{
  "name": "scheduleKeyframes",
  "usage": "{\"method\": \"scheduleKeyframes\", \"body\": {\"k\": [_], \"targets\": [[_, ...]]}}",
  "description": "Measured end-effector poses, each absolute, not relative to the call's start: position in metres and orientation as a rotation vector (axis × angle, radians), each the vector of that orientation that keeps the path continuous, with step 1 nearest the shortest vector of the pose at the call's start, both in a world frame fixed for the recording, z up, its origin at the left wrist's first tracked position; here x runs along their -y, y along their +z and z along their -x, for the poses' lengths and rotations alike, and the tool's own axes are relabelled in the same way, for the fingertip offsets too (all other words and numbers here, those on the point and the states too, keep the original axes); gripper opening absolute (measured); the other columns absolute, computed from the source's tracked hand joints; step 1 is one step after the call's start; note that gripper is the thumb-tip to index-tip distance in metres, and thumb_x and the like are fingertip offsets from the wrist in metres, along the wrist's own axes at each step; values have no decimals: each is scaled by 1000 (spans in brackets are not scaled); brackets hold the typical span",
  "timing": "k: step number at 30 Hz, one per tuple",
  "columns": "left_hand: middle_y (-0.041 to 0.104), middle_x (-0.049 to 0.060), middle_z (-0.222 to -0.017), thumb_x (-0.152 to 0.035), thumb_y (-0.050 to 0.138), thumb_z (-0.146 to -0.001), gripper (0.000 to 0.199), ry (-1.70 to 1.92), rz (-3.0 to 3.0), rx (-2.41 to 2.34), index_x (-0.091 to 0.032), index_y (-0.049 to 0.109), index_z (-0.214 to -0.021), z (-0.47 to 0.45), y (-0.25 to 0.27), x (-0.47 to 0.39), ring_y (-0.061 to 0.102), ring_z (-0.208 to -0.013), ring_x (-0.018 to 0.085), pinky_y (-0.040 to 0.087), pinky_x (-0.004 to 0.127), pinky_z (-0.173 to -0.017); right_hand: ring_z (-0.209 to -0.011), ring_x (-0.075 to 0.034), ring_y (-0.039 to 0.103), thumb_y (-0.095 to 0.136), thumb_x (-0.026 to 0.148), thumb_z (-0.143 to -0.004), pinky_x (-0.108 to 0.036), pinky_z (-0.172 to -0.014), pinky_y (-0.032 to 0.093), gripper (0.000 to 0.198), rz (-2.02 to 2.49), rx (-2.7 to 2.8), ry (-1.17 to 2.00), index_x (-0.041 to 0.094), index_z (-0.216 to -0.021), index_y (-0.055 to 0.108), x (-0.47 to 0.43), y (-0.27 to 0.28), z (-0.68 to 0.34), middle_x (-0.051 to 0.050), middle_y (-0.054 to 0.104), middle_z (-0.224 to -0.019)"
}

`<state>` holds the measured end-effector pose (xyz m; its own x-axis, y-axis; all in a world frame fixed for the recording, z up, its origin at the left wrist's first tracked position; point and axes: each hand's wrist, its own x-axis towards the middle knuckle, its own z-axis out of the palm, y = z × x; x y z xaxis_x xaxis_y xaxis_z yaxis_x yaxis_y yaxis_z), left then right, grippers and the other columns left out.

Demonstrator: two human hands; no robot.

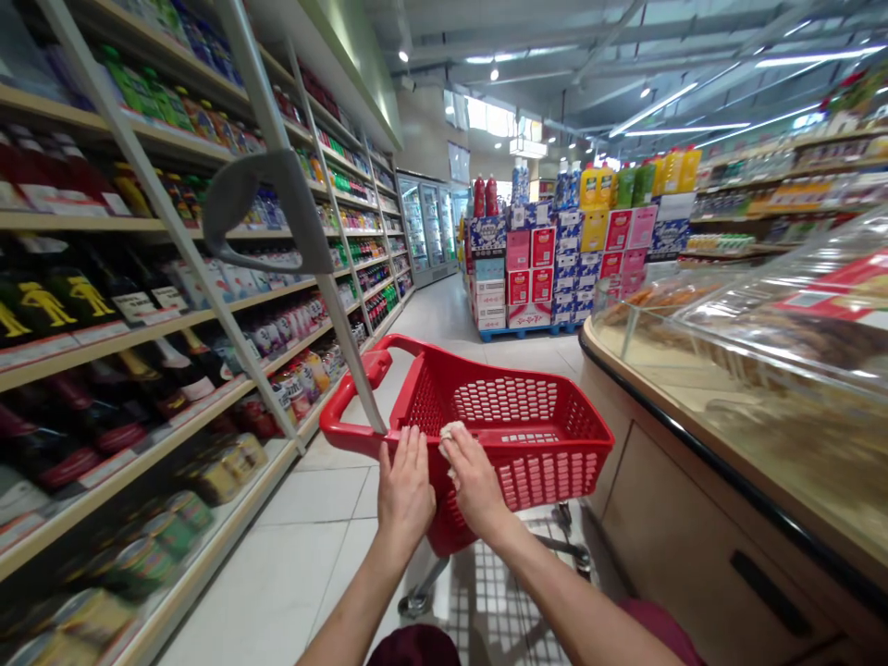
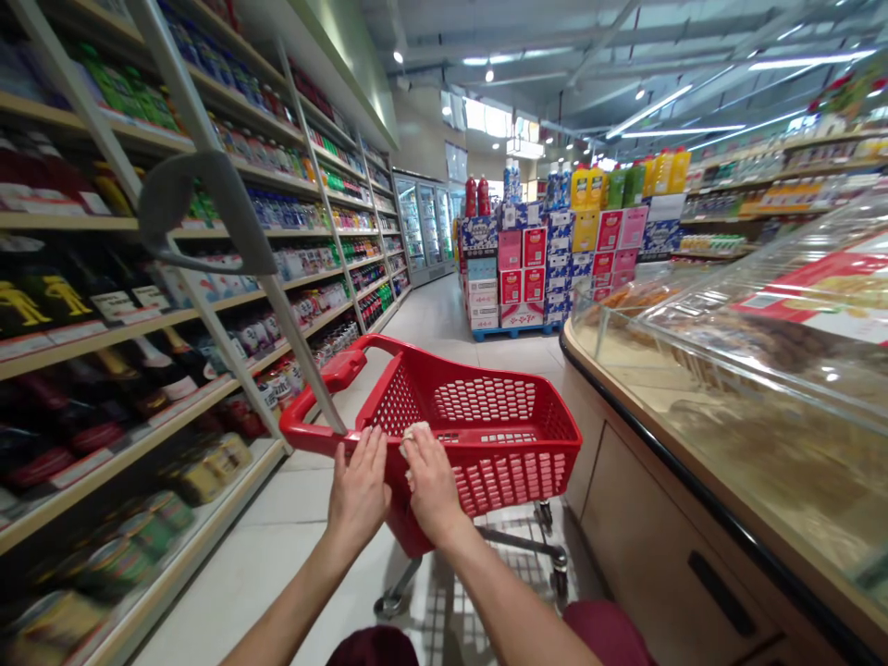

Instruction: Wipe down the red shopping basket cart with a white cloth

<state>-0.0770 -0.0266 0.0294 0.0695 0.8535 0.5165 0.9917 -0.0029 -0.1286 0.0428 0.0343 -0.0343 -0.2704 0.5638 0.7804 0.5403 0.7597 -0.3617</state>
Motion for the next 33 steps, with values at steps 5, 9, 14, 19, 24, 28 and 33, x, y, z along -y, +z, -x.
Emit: {"method": "scheduleKeyframes", "body": {"k": [5, 9, 14, 19, 24, 28, 33], "targets": [[44, 11, -129, -9, 34, -71, 53, -610, 1795, 1756, -10, 40, -124, 105, 32, 37, 38, -120, 20, 6, 47, -106, -121, -20, 36, 33, -6, -66, -45, -97, 35, 63, 944, 1863, 41, 20, -122, 46, -42, -41, -59, -9, 47, -126], [38, 17, -133, -14, 37, -70, 57, -645, 1554, 1879, -3, 34, -126, 132, 35, 34, 30, -125, 25, 10, 50, -104, -120, -21, 38, 35, -5, -67, -44, -98, 35, 61, 957, 1839, 122, 18, -121, 47, -43, -33, -50, -10, 47, -125], [36, 15, -134, -12, 37, -65, 62, -534, 1635, 1899, -4, 36, -126, 140, 32, 27, 26, -127, 24, 6, 50, -105, -123, -20, 33, 39, -4, -65, -41, -100, 33, 61, 757, 1921, 159, 15, -123, 45, -21, 0, 15, -12, 44, -128], [35, 12, -135, -9, 36, -65, 64, -560, 1675, 1894, -9, 32, -129, 133, 30, 35, 26, -127, 23, 5, 52, -104, -123, -21, 32, 36, -4, -67, -44, -99, 32, 60, 759, 1938, 101, 17, -123, 46, -27, -4, 2, -11, 43, -129], [37, 13, -134, -10, 36, -67, 60, -600, 1689, 1923, -9, 35, -127, 123, 33, 37, 28, -126, 25, 10, 54, -104, -123, -20, 34, 37, -3, -70, -42, -99, 35, 56, 803, 1867, 117, 17, -122, 47, -24, -1, 5, -11, 45, -128], [43, 10, -130, -11, 35, -71, 55, -591, 1738, 1911, -15, 40, -125, 121, 38, 37, 34, -122, 25, 9, 56, -103, -125, -21, 29, 39, 2, -76, -41, -101, 33, 48, 654, 1918, 40, 15, -121, 47, -12, 5, 19, -12, 42, -130], [45, 8, -129, -8, 38, -67, 59, -578, 1799, 1888, -16, 40, -125, 117, 45, 40, 35, -121, 25, 6, 55, -104, -124, -19, 31, 32, -4, -72, -43, -100, 33, 56, 797, 1885, 45, 14, -122, 46, -27, 0, -19, -12, 42, -130]]}}
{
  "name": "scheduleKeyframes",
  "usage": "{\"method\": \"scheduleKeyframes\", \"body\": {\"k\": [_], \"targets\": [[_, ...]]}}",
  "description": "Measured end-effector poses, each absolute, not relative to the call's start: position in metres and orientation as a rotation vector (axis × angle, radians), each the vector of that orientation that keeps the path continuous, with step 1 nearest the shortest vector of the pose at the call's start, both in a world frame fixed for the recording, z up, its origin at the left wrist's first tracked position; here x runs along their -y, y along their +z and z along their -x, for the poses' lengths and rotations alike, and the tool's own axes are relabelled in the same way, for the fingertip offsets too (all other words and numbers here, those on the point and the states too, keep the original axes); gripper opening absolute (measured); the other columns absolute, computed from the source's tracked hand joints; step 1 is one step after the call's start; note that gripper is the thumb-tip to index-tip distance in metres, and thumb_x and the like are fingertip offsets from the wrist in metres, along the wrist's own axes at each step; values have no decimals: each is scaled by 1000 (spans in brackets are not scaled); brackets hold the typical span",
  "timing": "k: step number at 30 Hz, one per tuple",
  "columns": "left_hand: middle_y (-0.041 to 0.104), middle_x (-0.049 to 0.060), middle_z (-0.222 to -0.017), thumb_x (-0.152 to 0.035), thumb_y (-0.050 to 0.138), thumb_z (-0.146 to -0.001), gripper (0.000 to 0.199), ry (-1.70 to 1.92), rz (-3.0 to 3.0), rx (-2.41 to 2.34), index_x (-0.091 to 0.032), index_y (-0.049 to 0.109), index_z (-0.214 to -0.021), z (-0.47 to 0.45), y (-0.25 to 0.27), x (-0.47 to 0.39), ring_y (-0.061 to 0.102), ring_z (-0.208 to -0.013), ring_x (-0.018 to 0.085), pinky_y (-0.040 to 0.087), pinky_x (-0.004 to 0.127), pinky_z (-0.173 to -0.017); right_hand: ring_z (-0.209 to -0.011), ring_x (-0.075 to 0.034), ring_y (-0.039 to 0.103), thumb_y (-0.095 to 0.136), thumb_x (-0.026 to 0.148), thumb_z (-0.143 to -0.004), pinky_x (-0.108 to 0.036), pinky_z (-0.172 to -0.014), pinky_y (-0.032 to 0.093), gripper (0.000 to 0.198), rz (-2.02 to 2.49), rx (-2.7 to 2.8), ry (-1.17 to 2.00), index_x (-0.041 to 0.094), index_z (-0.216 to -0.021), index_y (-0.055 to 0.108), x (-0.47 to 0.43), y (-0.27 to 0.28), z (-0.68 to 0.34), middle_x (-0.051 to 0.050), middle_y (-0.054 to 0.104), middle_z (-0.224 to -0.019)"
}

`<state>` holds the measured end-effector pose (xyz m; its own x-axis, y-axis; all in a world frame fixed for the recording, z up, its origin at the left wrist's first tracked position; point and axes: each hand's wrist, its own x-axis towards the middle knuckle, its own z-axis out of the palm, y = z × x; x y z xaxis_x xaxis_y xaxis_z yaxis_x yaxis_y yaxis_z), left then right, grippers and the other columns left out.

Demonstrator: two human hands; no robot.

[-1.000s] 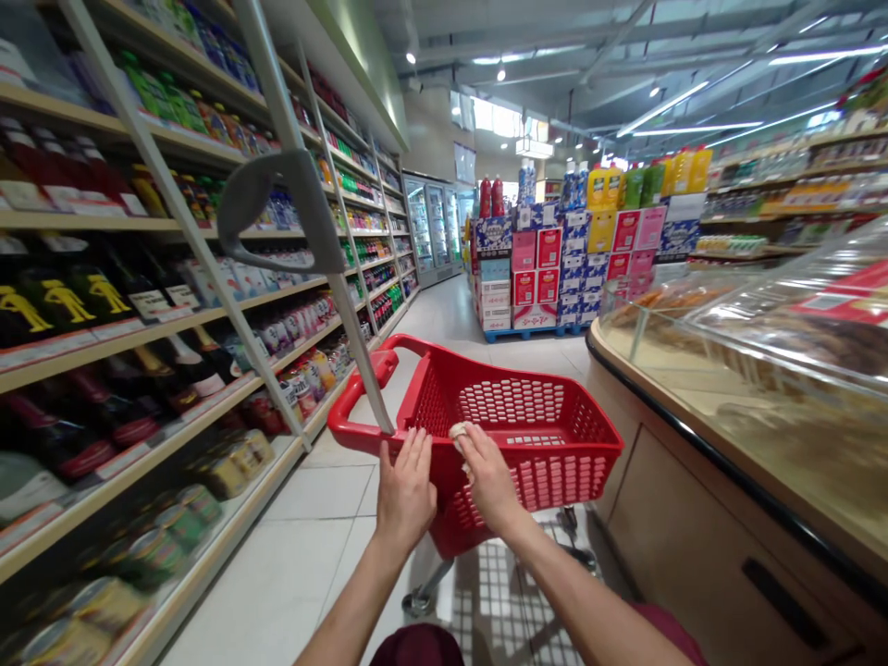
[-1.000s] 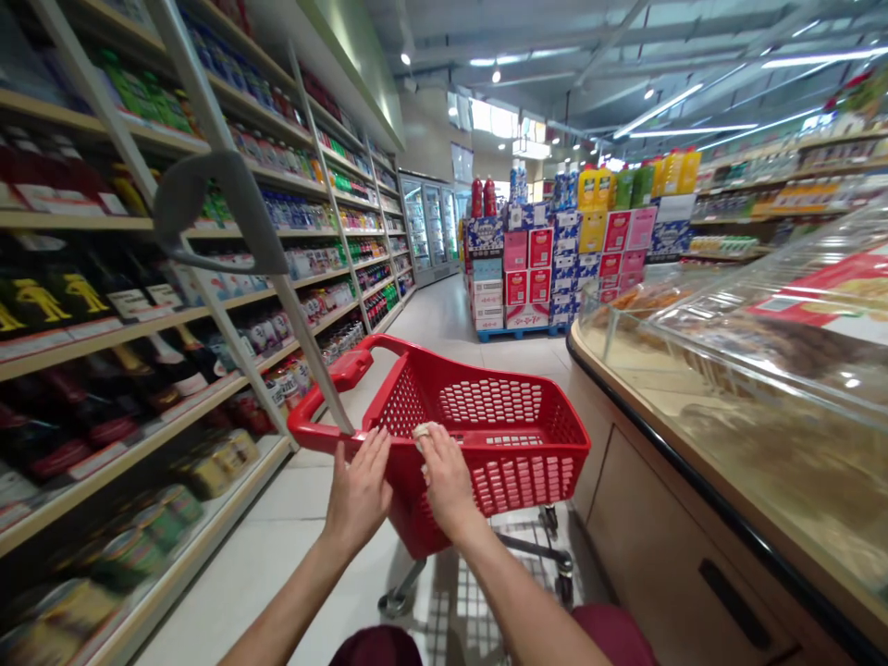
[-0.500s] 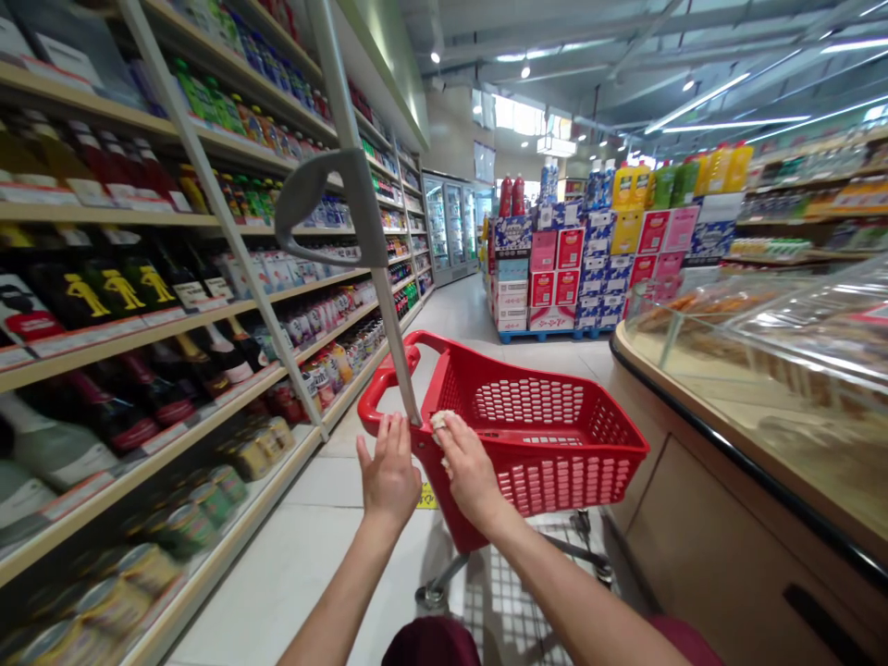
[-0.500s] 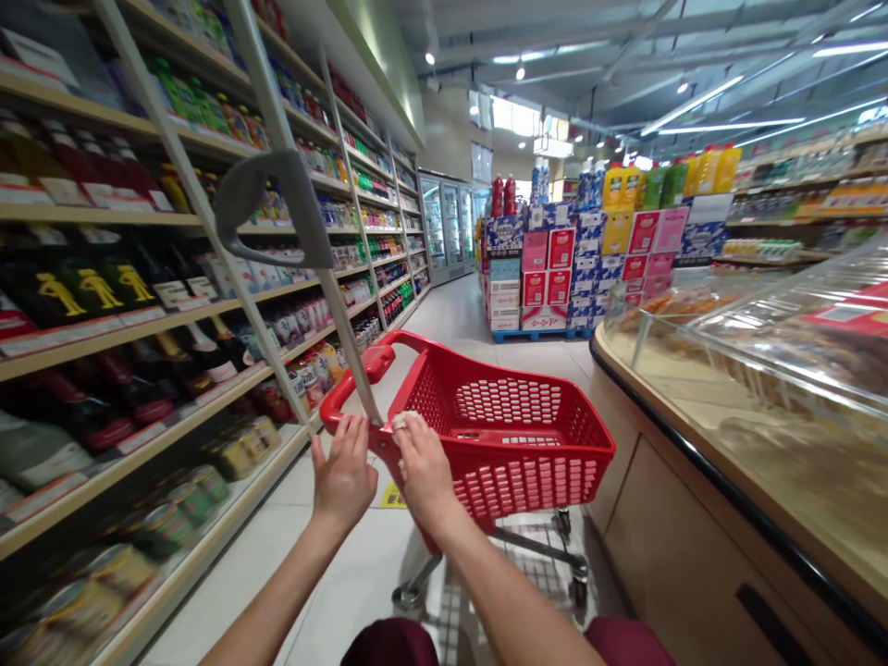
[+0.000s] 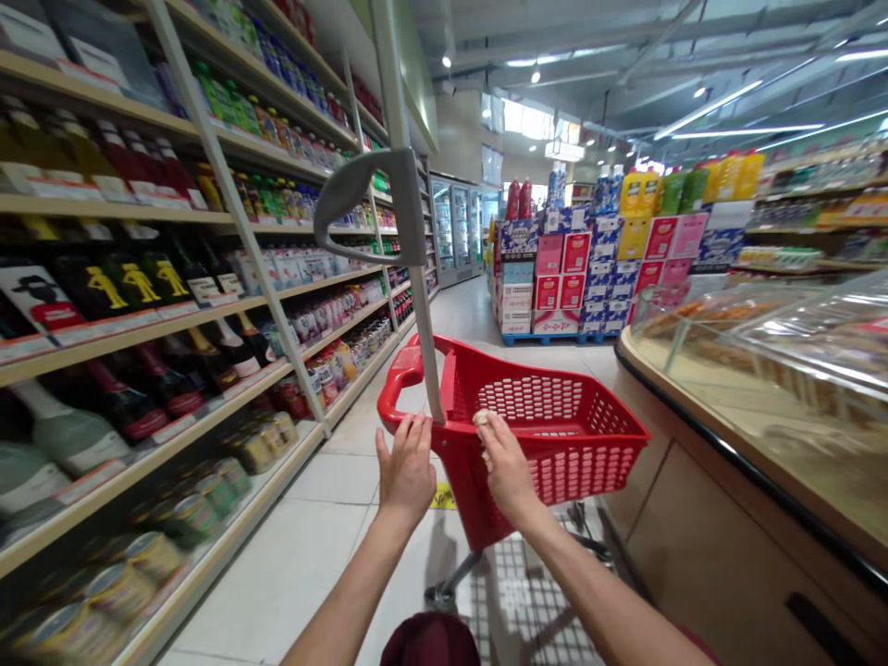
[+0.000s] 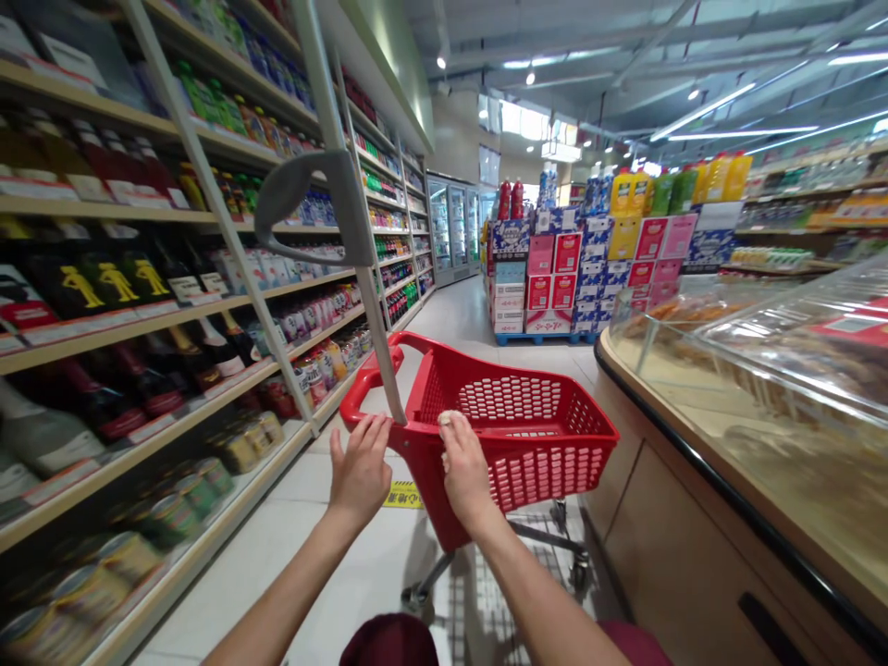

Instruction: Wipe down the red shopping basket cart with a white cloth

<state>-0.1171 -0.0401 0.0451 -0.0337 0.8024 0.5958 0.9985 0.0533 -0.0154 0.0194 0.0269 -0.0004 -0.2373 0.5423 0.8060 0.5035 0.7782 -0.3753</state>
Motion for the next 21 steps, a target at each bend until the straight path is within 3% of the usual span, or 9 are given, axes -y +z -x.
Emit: {"method": "scheduleKeyframes", "body": {"k": [6, 12, 17, 21], "targets": [[48, 7, -127, -8, 36, -68, 54, -608, 1794, 1883, -16, 44, -121, 117, 49, 38, 39, -119, 22, 8, 53, -105, -126, -20, 28, 37, 1, -78, -42, -100, 34, 46, 602, 1940, -21, 16, -121, 47, -15, -16, -13, -10, 42, -131], [40, 9, -132, -6, 36, -65, 59, -550, 1793, 1925, -14, 39, -124, 124, 48, 37, 32, -124, 21, 9, 53, -104, -114, -20, 45, 41, 6, -81, -36, -88, 47, 34, 545, 2070, -110, 15, -110, 56, 3, -62, -25, -12, 60, -110], [41, 9, -132, -7, 35, -67, 58, -569, 1776, 1907, -15, 40, -124, 120, 48, 35, 33, -123, 22, 7, 54, -104, -125, -20, 30, 38, 7, -83, -42, -99, 36, 38, 541, 1982, -88, 16, -119, 49, -11, -26, -24, -11, 47, -126], [42, 8, -131, -6, 34, -66, 58, -568, 1798, 1908, -15, 41, -123, 117, 49, 35, 35, -122, 21, 6, 55, -104, -119, -19, 39, 40, 9, -84, -40, -94, 42, 32, 483, 2074, -153, 17, -112, 55, -14, -47, -28, -9, 59, -113]]}}
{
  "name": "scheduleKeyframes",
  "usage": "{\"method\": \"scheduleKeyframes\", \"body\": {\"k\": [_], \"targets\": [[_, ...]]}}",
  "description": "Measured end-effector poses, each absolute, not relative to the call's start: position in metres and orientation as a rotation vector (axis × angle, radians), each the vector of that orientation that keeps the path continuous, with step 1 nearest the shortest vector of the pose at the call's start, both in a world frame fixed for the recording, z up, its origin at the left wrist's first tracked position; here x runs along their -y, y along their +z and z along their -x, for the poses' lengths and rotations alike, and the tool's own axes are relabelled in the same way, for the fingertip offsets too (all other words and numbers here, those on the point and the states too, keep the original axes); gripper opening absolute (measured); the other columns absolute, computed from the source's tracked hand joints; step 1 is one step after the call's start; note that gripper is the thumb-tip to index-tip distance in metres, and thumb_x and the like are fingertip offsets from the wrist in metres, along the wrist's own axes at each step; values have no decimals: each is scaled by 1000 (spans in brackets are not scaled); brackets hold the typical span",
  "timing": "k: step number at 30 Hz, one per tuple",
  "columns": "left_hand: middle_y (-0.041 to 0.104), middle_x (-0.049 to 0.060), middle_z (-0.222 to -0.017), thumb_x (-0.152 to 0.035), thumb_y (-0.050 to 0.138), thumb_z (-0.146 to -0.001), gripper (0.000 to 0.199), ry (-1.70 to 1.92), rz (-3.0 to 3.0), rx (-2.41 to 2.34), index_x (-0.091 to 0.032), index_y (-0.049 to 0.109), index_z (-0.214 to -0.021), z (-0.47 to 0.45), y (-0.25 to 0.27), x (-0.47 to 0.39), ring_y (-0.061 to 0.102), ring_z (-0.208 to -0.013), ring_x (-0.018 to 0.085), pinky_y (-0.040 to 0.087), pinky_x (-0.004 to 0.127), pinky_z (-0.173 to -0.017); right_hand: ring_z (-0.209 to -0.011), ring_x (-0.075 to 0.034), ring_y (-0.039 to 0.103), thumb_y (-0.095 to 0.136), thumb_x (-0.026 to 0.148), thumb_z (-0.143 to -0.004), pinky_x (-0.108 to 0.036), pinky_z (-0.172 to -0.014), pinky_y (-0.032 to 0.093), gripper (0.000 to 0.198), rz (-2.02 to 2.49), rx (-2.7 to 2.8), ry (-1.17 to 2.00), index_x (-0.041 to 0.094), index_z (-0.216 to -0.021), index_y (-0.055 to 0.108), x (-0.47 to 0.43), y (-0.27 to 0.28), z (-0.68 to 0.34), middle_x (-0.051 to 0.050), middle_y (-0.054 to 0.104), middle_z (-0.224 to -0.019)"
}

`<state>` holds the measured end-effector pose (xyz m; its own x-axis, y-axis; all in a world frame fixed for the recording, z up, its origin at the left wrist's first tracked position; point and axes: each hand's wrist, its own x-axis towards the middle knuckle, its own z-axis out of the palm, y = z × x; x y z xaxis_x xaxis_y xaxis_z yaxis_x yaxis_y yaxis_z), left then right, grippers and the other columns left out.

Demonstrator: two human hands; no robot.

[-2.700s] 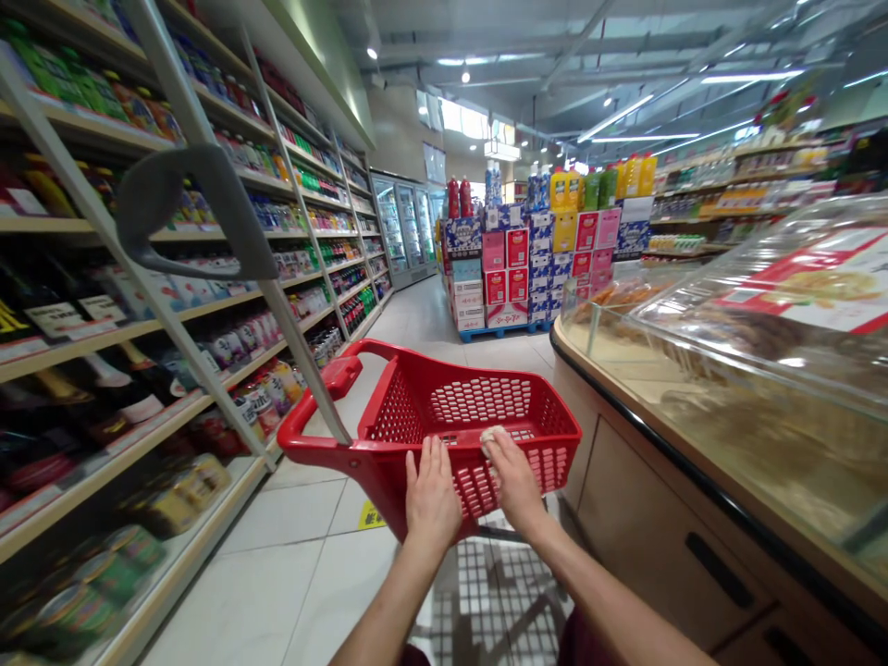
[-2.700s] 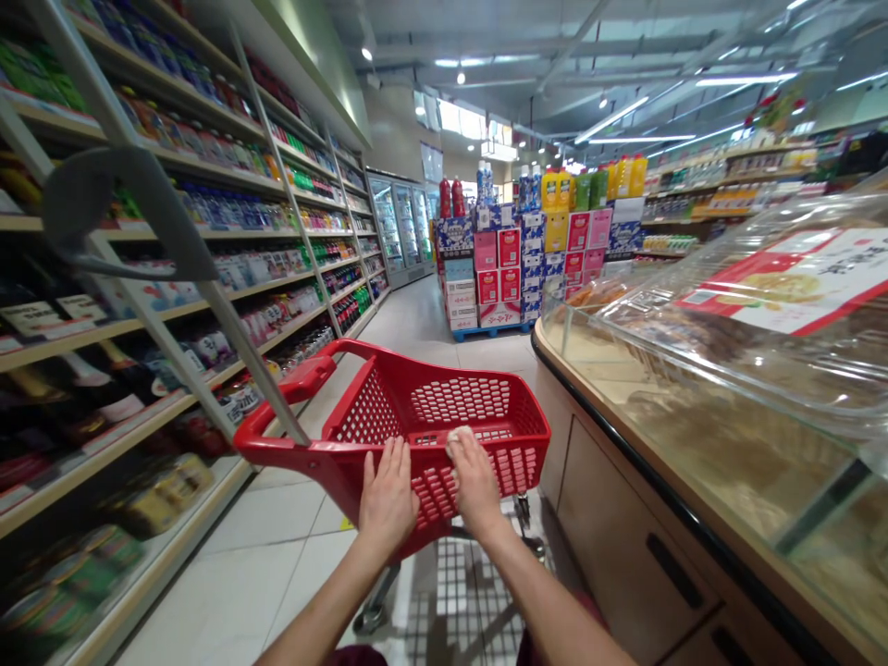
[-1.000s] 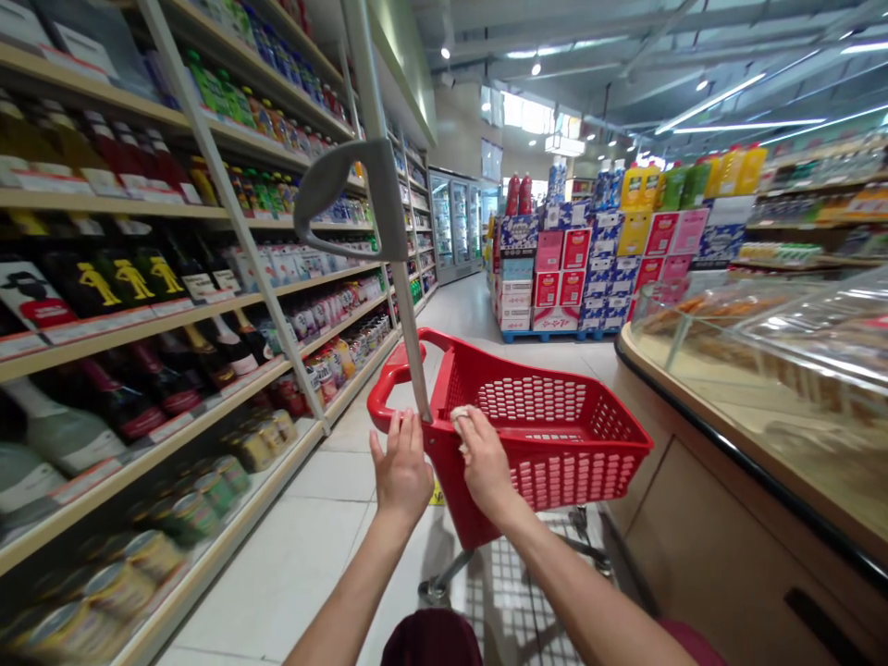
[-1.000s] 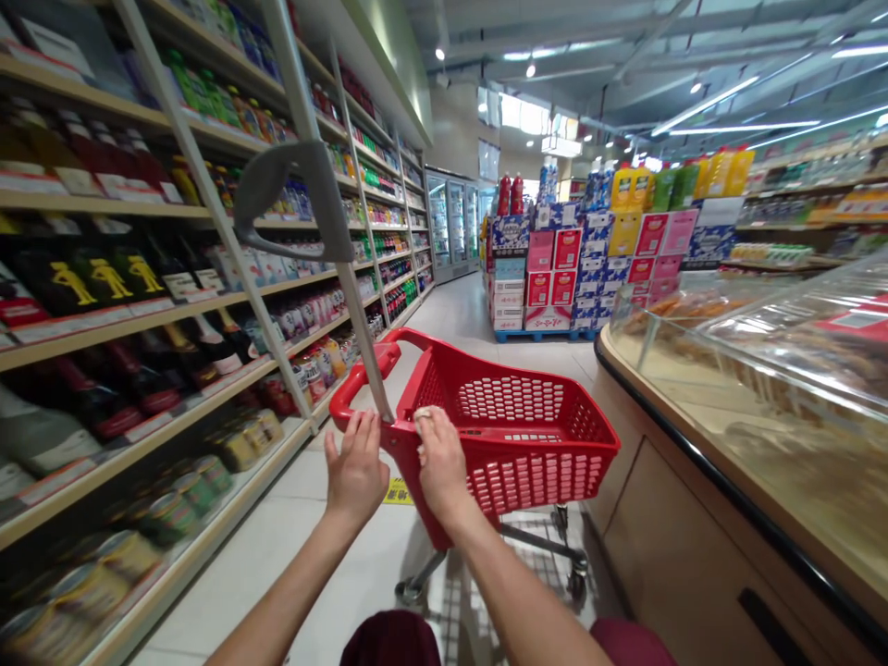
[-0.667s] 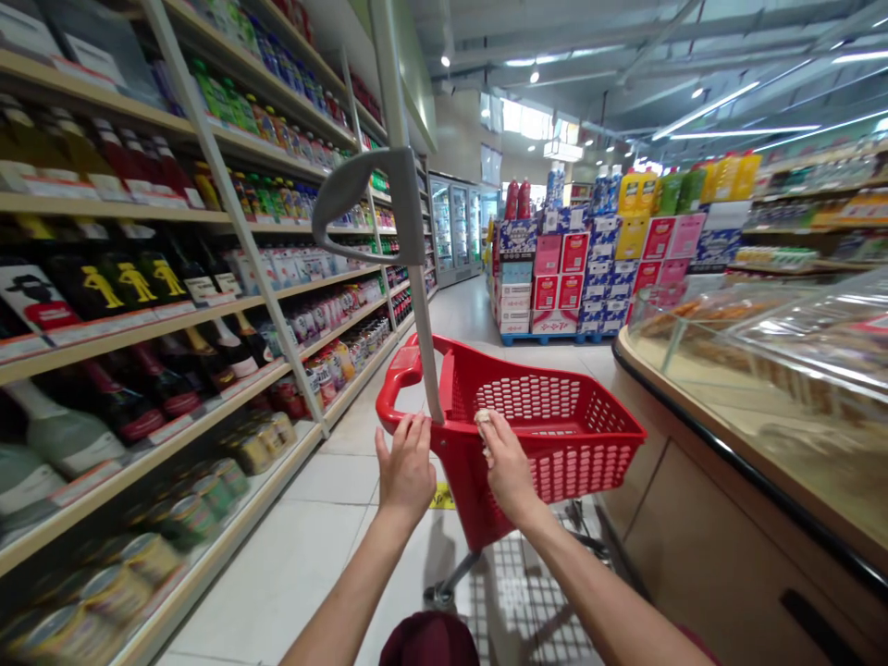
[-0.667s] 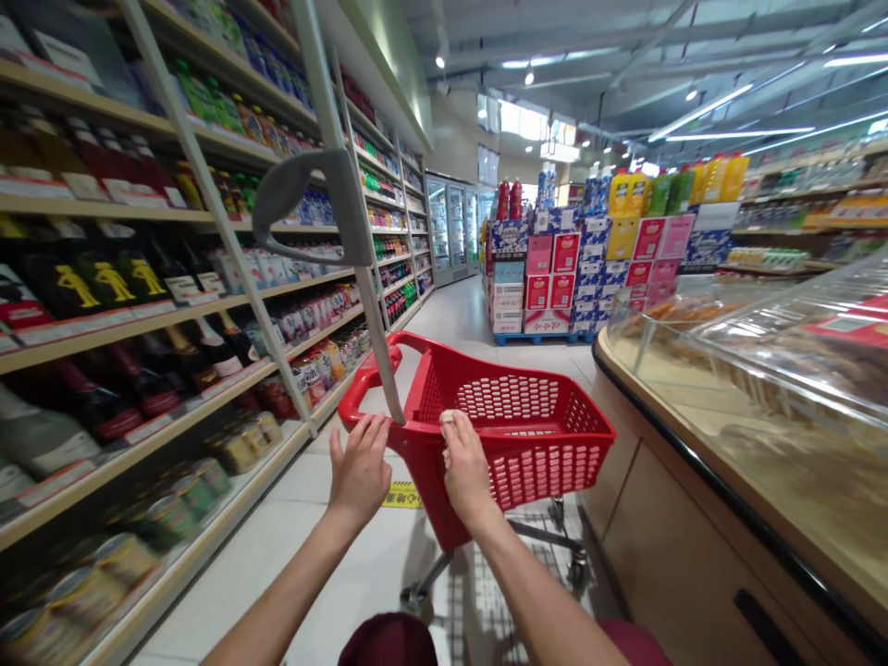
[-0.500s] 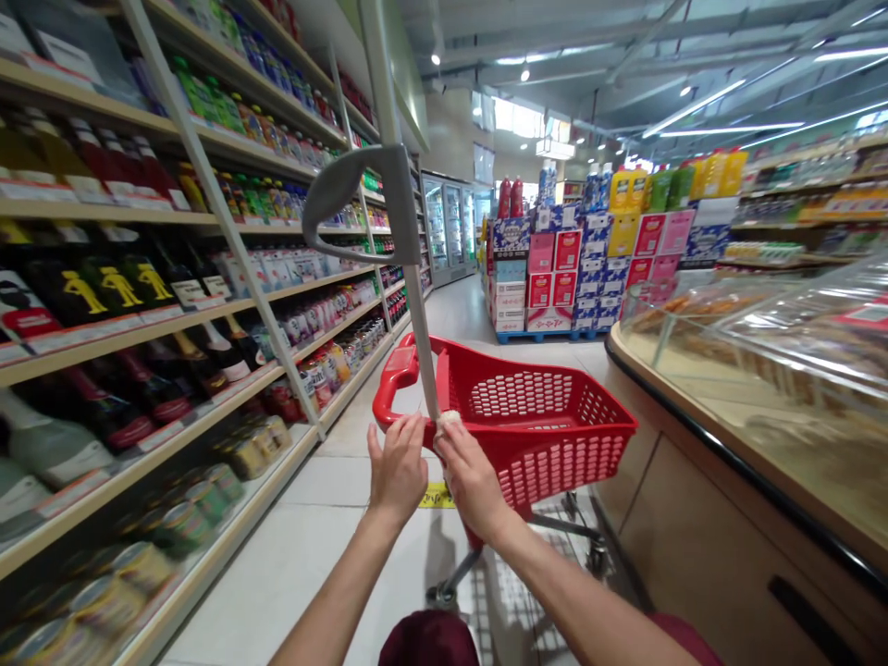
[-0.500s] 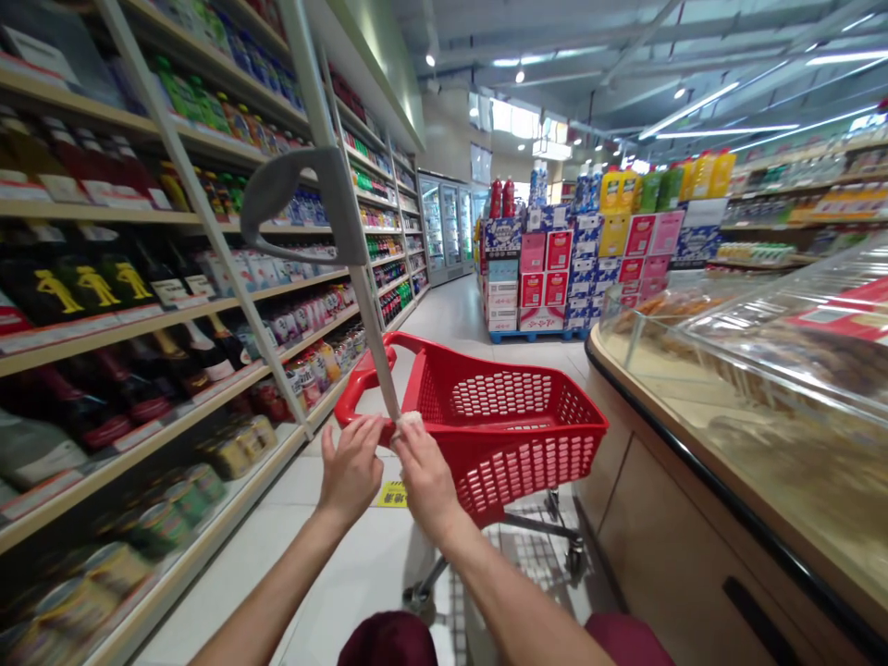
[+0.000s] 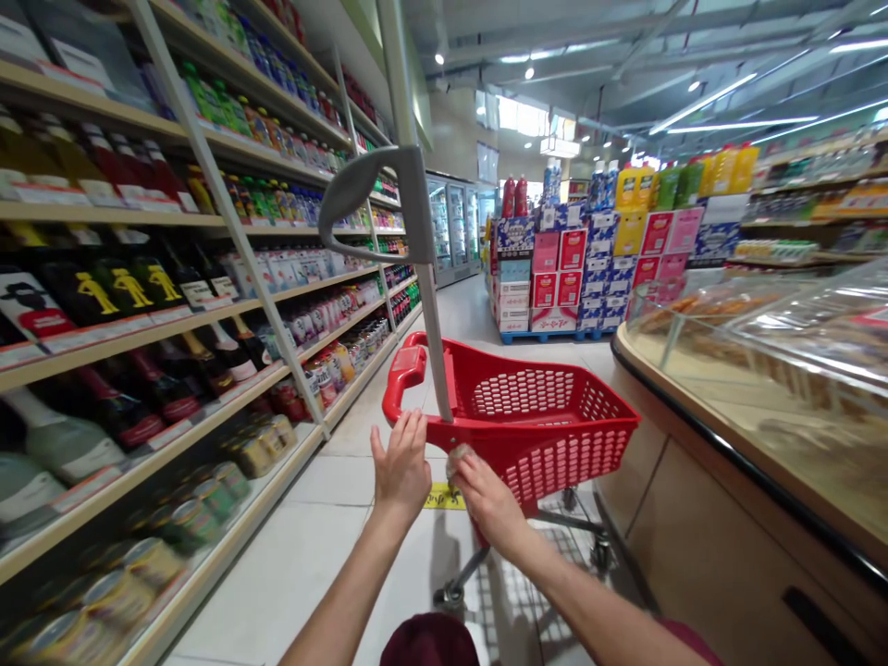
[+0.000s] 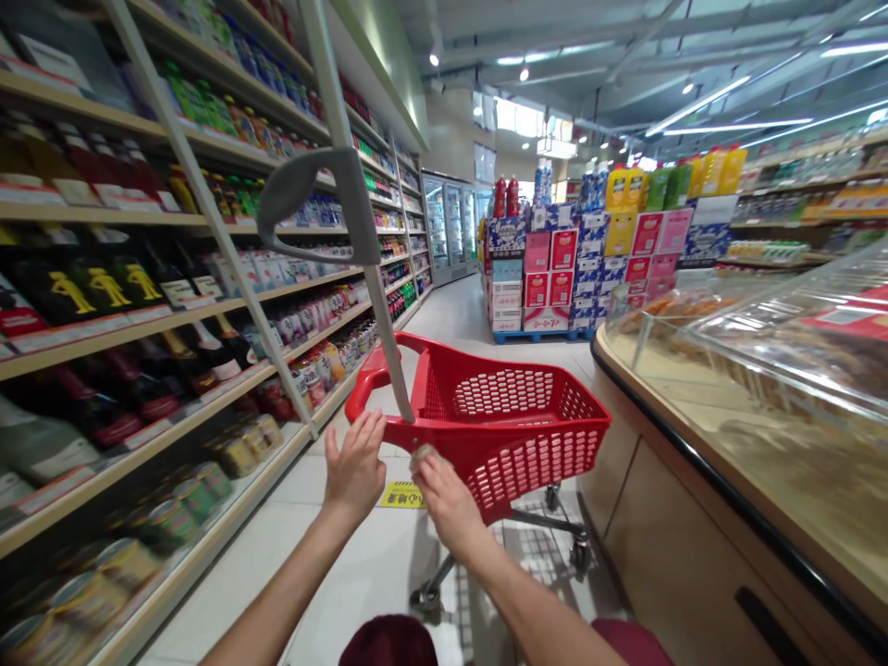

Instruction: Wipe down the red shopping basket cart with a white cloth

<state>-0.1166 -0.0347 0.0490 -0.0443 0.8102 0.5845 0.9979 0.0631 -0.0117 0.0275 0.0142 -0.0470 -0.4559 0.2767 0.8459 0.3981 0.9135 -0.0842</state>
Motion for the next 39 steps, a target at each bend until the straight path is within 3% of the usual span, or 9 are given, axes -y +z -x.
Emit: {"method": "scheduleKeyframes", "body": {"k": [3, 8, 13, 19, 25, 31, 39], "targets": [[41, 8, -132, -6, 35, -66, 58, -572, 1799, 1918, -15, 41, -123, 114, 49, 35, 34, -123, 22, 7, 56, -104, -117, -19, 42, 38, 8, -84, -39, -90, 46, 32, 495, 2107, -141, 15, -109, 57, -8, -60, -32, -12, 60, -110], [41, 8, -132, -6, 36, -66, 60, -593, 1777, 1915, -17, 39, -125, 112, 49, 35, 34, -123, 23, 7, 56, -104, -124, -20, 32, 41, 9, -84, -42, -98, 37, 33, 515, 2041, -114, 17, -114, 53, -12, -46, -29, -10, 50, -124], [43, 8, -130, -5, 36, -65, 61, -587, 1792, 1916, -19, 40, -124, 112, 49, 34, 36, -122, 22, 6, 56, -104, -112, -18, 48, 45, 5, -81, -34, -90, 46, 31, 531, 2148, -180, 15, -107, 58, -12, -74, -44, -10, 63, -103], [42, 8, -132, -6, 34, -67, 57, -603, 1749, 1918, -15, 41, -123, 109, 47, 34, 34, -123, 22, 7, 55, -104, -125, -20, 29, 36, 5, -84, -42, -98, 38, 37, 531, 2053, -146, 14, -116, 51, -12, -32, -39, -11, 49, -124], [42, 7, -131, -6, 36, -65, 61, -588, 1782, 1915, -17, 40, -124, 108, 47, 36, 35, -122, 23, 7, 56, -104, -117, -18, 42, 35, 4, -83, -37, -89, 47, 35, 512, 2076, -186, 15, -109, 57, -7, -47, -42, -11, 61, -108], [41, 8, -132, -5, 34, -66, 61, -604, 1746, 1905, -17, 38, -126, 105, 45, 37, 34, -123, 22, 7, 55, -104, -126, -19, 28, 35, 0, -77, -40, -100, 34, 48, 605, 1947, -82, 12, -122, 46, -20, 5, -31, -12, 42, -130], [42, 8, -132, -6, 36, -65, 62, -619, 1752, 1876, -17, 39, -125, 104, 45, 38, 36, -122, 23, 8, 56, -104, -122, -19, 35, 32, -4, -69, -42, -100, 34, 59, 981, 1845, 81, 16, -122, 47, -51, -16, -67, -9, 45, -128]]}}
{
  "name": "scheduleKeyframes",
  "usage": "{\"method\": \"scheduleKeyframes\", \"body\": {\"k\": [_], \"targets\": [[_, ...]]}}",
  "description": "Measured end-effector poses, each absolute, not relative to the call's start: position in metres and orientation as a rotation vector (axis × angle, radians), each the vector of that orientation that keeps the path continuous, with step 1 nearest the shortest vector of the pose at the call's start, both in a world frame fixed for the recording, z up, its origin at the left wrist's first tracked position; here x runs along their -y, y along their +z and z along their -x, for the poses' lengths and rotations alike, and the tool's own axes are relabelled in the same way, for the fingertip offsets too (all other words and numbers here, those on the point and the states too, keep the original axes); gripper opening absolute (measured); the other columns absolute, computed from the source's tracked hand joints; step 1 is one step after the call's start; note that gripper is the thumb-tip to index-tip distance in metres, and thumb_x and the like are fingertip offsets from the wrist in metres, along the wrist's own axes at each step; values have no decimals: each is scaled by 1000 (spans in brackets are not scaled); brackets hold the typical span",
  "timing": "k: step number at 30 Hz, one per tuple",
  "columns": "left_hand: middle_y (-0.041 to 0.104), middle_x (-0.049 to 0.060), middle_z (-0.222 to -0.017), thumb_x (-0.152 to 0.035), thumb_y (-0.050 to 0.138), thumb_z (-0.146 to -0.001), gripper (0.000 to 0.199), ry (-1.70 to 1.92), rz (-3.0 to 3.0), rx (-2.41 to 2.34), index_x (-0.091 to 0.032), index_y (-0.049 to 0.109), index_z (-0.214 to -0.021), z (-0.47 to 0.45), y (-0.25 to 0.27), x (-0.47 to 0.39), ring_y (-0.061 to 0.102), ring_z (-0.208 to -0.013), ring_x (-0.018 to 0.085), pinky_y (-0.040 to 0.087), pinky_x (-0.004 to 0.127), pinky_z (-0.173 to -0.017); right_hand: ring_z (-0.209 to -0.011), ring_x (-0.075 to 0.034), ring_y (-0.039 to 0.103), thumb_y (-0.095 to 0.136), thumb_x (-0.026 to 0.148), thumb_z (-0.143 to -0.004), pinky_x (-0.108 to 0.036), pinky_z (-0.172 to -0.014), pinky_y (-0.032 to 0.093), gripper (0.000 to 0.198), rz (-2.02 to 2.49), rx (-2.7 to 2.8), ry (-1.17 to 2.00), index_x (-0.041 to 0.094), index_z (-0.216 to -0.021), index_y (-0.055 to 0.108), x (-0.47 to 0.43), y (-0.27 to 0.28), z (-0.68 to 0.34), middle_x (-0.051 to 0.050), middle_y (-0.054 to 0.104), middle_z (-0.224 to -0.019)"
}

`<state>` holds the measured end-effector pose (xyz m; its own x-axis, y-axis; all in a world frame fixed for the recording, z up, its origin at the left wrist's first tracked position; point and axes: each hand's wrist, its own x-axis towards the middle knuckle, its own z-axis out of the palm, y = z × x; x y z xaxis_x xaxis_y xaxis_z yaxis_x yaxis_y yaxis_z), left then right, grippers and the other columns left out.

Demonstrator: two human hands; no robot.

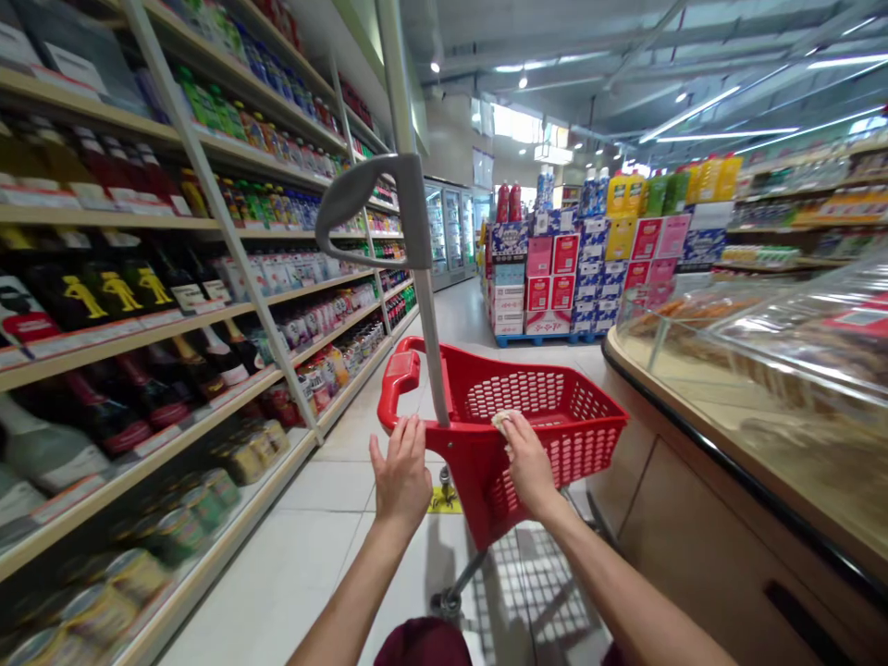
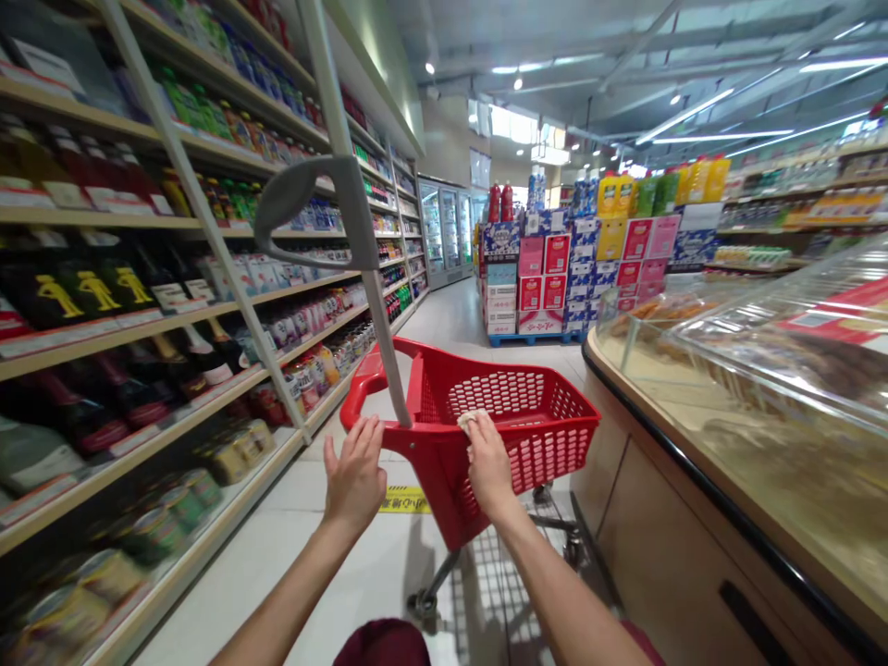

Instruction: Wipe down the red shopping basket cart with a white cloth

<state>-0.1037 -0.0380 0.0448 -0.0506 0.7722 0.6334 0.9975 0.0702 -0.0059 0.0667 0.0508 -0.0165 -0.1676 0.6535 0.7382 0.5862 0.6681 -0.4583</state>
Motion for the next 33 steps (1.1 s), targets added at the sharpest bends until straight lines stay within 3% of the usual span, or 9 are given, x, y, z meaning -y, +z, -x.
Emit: {"method": "scheduleKeyframes", "body": {"k": [5, 8, 16, 18, 24, 30, 33], "targets": [[42, 8, -132, -6, 36, -66, 60, -623, 1746, 1864, -15, 39, -125, 102, 45, 38, 34, -123, 23, 7, 56, -104, -126, -18, 28, 33, -5, -69, -37, -102, 32, 59, 726, 1982, 84, 14, -125, 44, -27, -3, -39, -9, 39, -133], [42, 7, -131, -5, 36, -64, 61, -610, 1762, 1871, -16, 40, -124, 99, 47, 39, 36, -122, 23, 9, 56, -104, -124, -18, 32, 33, -4, -71, -38, -100, 36, 60, 652, 1941, 13, 17, -126, 42, -27, 15, -36, -8, 42, -131], [47, 8, -128, -5, 37, -64, 59, -644, 1790, 1857, -17, 45, -121, 97, 52, 41, 40, -118, 23, 8, 55, -105, -129, -15, 20, 33, 8, -85, -37, -106, 26, 42, 305, 1835, -365, 19, -124, 43, -53, 181, -23, -3, 40, -132], [44, 8, -130, -6, 38, -63, 60, -663, 1777, 1852, -16, 43, -122, 103, 54, 39, 38, -120, 24, 8, 55, -104, -129, -15, 19, 33, 9, -86, -38, -107, 25, 40, 261, 1951, -447, 20, -123, 44, -60, 180, -24, -2, 43, -131], [46, 9, -128, -7, 38, -61, 61, -638, 1826, 1876, -14, 43, -122, 115, 62, 31, 37, -121, 23, 10, 55, -104, -128, -19, 22, 36, 11, -87, -40, -103, 31, 34, 182, 2261, -577, 17, -118, 50, -65, 101, -49, -4, 50, -125], [46, 10, -128, -9, 39, -62, 59, -648, 1785, 1896, -14, 44, -121, 100, 63, 31, 39, -119, 25, 12, 57, -102, -129, -19, 16, 36, 10, -87, -40, -106, 25, 36, 255, 2087, -568, 14, -121, 47, -73, 142, -42, -7, 45, -129], [45, 9, -128, -7, 39, -63, 59, -672, 1809, 1870, -15, 44, -121, 94, 62, 33, 39, -119, 24, 12, 56, -102, -129, -18, 19, 34, 11, -88, -41, -106, 26, 36, 251, 2137, -513, 16, -121, 46, -71, 122, -48, -5, 47, -128]]}}
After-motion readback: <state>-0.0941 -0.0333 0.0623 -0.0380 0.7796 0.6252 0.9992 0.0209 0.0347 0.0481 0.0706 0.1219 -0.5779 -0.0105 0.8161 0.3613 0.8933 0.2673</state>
